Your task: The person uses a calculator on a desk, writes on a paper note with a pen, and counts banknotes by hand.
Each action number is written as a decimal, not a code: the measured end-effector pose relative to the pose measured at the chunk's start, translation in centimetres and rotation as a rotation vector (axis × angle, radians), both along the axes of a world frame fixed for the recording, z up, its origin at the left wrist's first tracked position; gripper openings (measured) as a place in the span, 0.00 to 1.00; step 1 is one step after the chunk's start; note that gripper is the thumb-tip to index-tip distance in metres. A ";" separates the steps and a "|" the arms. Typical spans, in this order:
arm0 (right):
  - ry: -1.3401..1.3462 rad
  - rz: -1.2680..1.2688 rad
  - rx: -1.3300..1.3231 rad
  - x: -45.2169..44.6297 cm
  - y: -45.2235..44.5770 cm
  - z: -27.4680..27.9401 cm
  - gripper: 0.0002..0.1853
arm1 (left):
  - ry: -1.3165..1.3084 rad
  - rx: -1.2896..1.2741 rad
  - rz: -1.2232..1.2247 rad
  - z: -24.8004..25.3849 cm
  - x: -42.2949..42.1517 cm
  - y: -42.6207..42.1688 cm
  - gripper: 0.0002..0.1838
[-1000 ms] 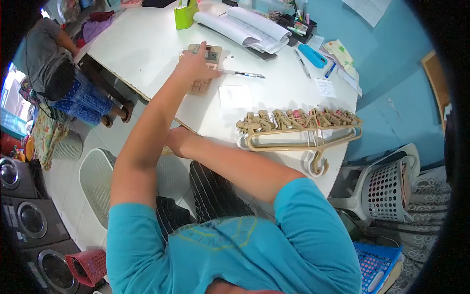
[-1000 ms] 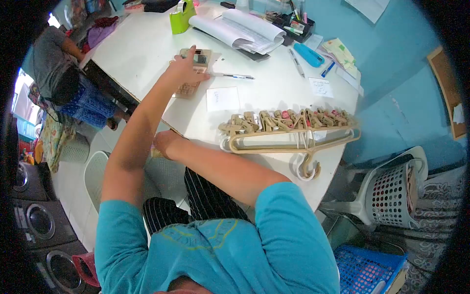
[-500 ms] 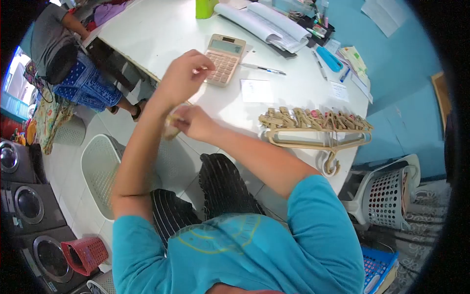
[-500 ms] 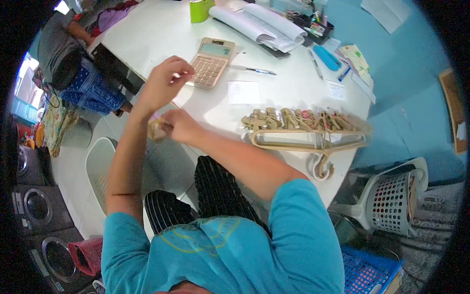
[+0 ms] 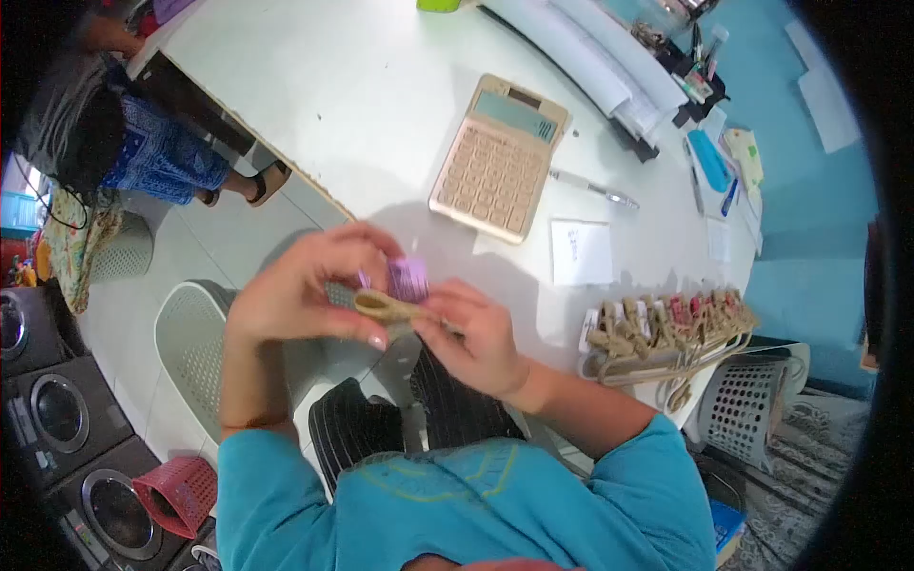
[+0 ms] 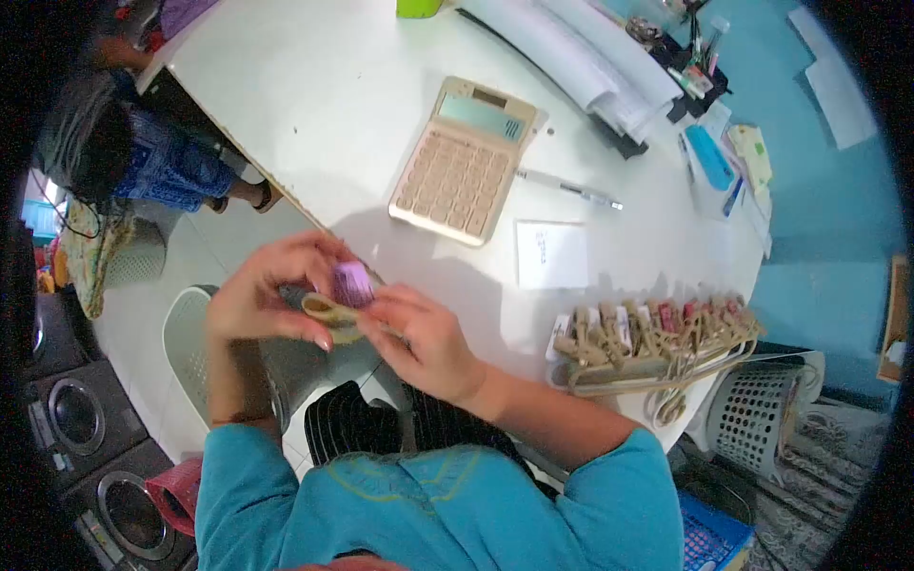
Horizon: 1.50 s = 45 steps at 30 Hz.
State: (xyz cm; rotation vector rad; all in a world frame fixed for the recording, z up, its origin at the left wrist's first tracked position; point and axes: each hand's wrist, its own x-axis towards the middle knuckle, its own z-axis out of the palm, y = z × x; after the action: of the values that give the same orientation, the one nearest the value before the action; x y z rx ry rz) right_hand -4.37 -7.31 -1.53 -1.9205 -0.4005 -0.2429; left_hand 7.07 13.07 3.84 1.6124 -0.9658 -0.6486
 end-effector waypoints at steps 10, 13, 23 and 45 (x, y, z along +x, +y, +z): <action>0.025 0.206 -0.020 -0.1 1.9 0.4 0.09 | -0.064 0.251 0.457 1.0 -8.3 3.0 0.06; 0.335 0.203 0.172 -1.4 5.2 4.0 0.06 | 0.145 0.273 0.678 6.1 -11.7 5.9 0.06; 0.653 0.473 0.444 -1.9 14.2 24.4 0.07 | 0.374 -0.157 1.395 22.0 -21.3 13.1 0.06; 0.949 1.661 -0.093 -19.5 40.3 28.4 0.09 | -0.127 -0.774 2.671 22.0 -52.7 16.2 0.09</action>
State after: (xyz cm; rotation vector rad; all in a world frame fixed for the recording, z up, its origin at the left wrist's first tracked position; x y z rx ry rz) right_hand -23.91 33.01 26.92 -1.0259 -1.1355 1.6665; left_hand -45.68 29.26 25.83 0.8830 1.1255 1.4557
